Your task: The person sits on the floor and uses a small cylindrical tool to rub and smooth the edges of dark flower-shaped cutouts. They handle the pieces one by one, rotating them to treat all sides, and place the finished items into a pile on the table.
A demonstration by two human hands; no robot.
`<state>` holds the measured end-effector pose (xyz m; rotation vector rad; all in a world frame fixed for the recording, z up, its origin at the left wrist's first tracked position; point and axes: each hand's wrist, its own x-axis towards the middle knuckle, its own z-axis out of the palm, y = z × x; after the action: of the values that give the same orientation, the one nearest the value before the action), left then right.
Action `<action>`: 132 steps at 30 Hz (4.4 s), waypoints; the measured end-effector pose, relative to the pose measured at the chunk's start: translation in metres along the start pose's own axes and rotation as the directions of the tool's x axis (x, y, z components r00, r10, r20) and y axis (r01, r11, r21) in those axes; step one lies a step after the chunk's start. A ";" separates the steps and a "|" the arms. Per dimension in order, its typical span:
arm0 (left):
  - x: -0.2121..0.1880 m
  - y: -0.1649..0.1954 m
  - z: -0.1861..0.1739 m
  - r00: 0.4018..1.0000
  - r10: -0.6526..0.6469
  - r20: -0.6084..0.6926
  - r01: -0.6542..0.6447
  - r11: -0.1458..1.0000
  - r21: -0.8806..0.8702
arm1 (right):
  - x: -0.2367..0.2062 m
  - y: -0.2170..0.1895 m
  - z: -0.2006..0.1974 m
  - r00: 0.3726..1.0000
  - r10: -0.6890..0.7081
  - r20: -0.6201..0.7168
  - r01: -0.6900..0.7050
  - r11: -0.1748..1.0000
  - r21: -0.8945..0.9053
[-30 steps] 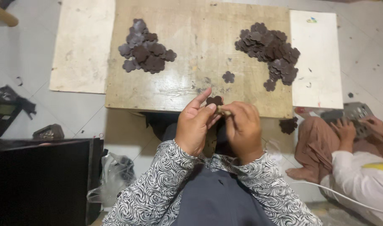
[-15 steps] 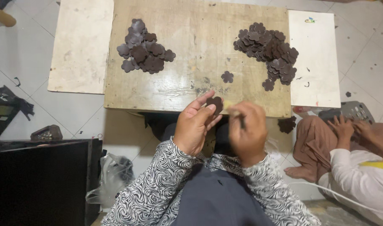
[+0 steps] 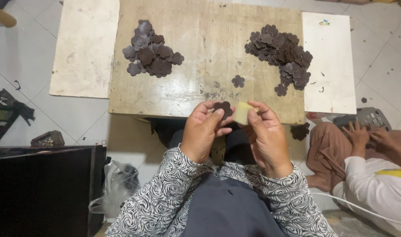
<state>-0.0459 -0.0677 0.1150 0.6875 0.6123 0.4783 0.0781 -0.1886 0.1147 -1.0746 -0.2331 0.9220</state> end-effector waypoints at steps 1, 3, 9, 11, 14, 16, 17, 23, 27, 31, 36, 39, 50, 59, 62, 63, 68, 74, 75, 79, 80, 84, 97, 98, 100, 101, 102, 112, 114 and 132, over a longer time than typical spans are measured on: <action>0.000 0.000 -0.001 1.000 0.015 -0.007 -0.014 1.000 0.016 | -0.001 -0.001 0.001 1.000 0.017 0.000 -0.017 1.000 0.015; -0.001 0.000 -0.005 0.998 0.054 -0.014 -0.054 0.997 0.051 | -0.003 -0.002 0.004 0.999 0.042 0.009 -0.042 0.998 0.047; 0.002 -0.008 -0.011 0.986 0.164 0.038 -0.168 0.970 0.174 | -0.010 -0.001 0.008 0.981 -0.176 0.075 0.188 0.964 -0.186; 0.004 -0.012 -0.010 0.990 0.140 0.033 -0.143 0.979 0.147 | -0.014 -0.001 0.009 0.905 -0.373 0.202 0.424 0.806 -0.413; 0.003 -0.015 -0.010 0.987 0.146 0.067 -0.153 0.982 0.114 | -0.020 -0.003 0.014 0.803 -0.507 0.312 0.576 0.528 -0.624; 0.001 -0.014 -0.011 0.984 0.158 0.077 -0.166 0.979 0.115 | -0.023 -0.006 0.018 0.780 -0.523 0.343 0.590 0.434 -0.681; 0.001 -0.012 -0.012 0.985 0.160 0.070 -0.167 0.978 0.126 | -0.023 -0.007 0.020 0.782 -0.515 0.352 0.589 0.425 -0.687; -0.003 -0.005 -0.008 0.990 0.124 0.064 -0.132 0.981 0.141 | -0.020 -0.004 0.022 0.837 -0.435 0.332 0.538 0.548 -0.641; -0.004 -0.006 -0.007 0.994 0.098 0.055 -0.107 0.975 0.193 | -0.019 -0.002 0.019 0.925 -0.352 0.145 0.379 0.809 -0.450; -0.001 -0.010 -0.011 0.986 0.113 0.124 -0.136 0.970 0.202 | -0.024 -0.010 0.021 0.871 -0.476 0.123 0.458 0.697 -0.552; -0.005 -0.018 -0.015 0.912 0.289 0.291 -0.407 0.723 0.558 | -0.014 -0.018 0.030 0.648 -0.484 0.588 0.701 0.078 -0.709; -0.005 -0.019 -0.012 0.960 0.149 0.238 -0.236 0.886 0.399 | -0.004 -0.025 0.031 0.675 -0.463 0.575 0.663 0.038 -0.748; -0.003 -0.026 -0.012 0.943 0.151 0.296 -0.272 0.864 0.425 | -0.007 -0.025 0.027 0.631 -0.482 0.608 0.684 -0.024 -0.729; 0.007 -0.018 -0.022 0.987 -0.122 0.107 0.099 0.974 0.203 | -0.015 -0.021 0.022 0.804 -0.511 0.306 0.548 0.435 -0.714; 0.002 -0.016 -0.019 0.973 -0.052 0.223 0.030 0.995 0.100 | -0.018 -0.013 0.028 0.720 -0.523 0.456 0.632 0.225 -0.741; 0.001 -0.015 -0.019 0.959 0.000 0.284 -0.019 0.998 0.065 | -0.017 -0.011 0.029 0.677 -0.522 0.519 0.661 0.119 -0.741; 0.000 -0.010 -0.016 0.976 -0.162 0.146 0.147 0.983 0.113 | -0.012 -0.007 0.027 0.748 -0.472 0.467 0.583 0.131 -0.802; -0.002 -0.010 -0.013 0.968 -0.073 0.242 0.072 0.997 0.012 | -0.016 -0.004 0.026 0.652 -0.524 0.548 0.653 0.022 -0.757; -0.003 -0.011 -0.013 0.955 -0.020 0.296 0.028 0.999 -0.025 | -0.017 -0.004 0.026 0.622 -0.507 0.597 0.683 -0.023 -0.730; -0.002 -0.011 -0.016 0.966 -0.084 0.246 0.077 0.996 0.038 | -0.013 -0.010 0.024 0.652 -0.538 0.534 0.621 -0.025 -0.783; -0.002 -0.011 -0.016 0.969 -0.098 0.225 0.088 0.995 0.056 | -0.014 -0.010 0.024 0.681 -0.553 0.479 0.585 0.019 -0.810; 0.001 -0.017 -0.013 0.949 0.012 0.316 -0.016 1.000 0.011 | -0.015 -0.011 0.027 0.641 -0.565 0.519 0.617 -0.023 -0.787; 0.002 -0.032 -0.021 0.915 0.126 0.383 -0.196 0.969 0.151 | -0.012 -0.018 0.028 0.583 -0.502 0.639 0.721 -0.043 -0.692; 0.002 -0.032 -0.021 0.917 0.090 0.388 -0.139 0.985 0.101 | -0.013 -0.018 0.028 0.605 -0.499 0.620 0.692 -0.054 -0.720; 0.002 -0.031 -0.020 0.936 -0.001 0.351 -0.030 0.996 0.082 | -0.013 -0.019 0.027 0.637 -0.529 0.562 0.639 -0.047 -0.768; 0.001 -0.029 -0.021 0.953 -0.055 0.299 0.021 0.993 0.114 | -0.014 -0.018 0.027 0.644 -0.560 0.521 0.618 -0.020 -0.786; 0.000 -0.026 -0.020 0.962 -0.115 0.247 0.082 0.987 0.141 | -0.014 -0.019 0.026 0.656 -0.588 0.473 0.589 0.008 -0.808; -0.005 0.002 -0.012 0.965 -0.224 0.134 0.234 0.970 -0.069 | -0.017 -0.013 0.024 0.639 -0.581 0.503 0.593 -0.044 -0.804; -0.003 0.001 -0.015 0.970 -0.217 0.107 0.228 0.967 -0.109 | -0.021 -0.016 0.026 0.627 -0.609 0.486 0.589 -0.037 -0.807; -0.012 0.007 -0.002 0.839 0.437 0.324 -0.541 0.611 0.577 | -0.003 0.011 -0.005 0.990 -0.143 0.001 0.141 0.977 -0.162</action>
<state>-0.0577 -0.0694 0.1228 1.5879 0.4260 0.7257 0.0733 -0.1924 0.1043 -1.1961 -0.3763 0.7788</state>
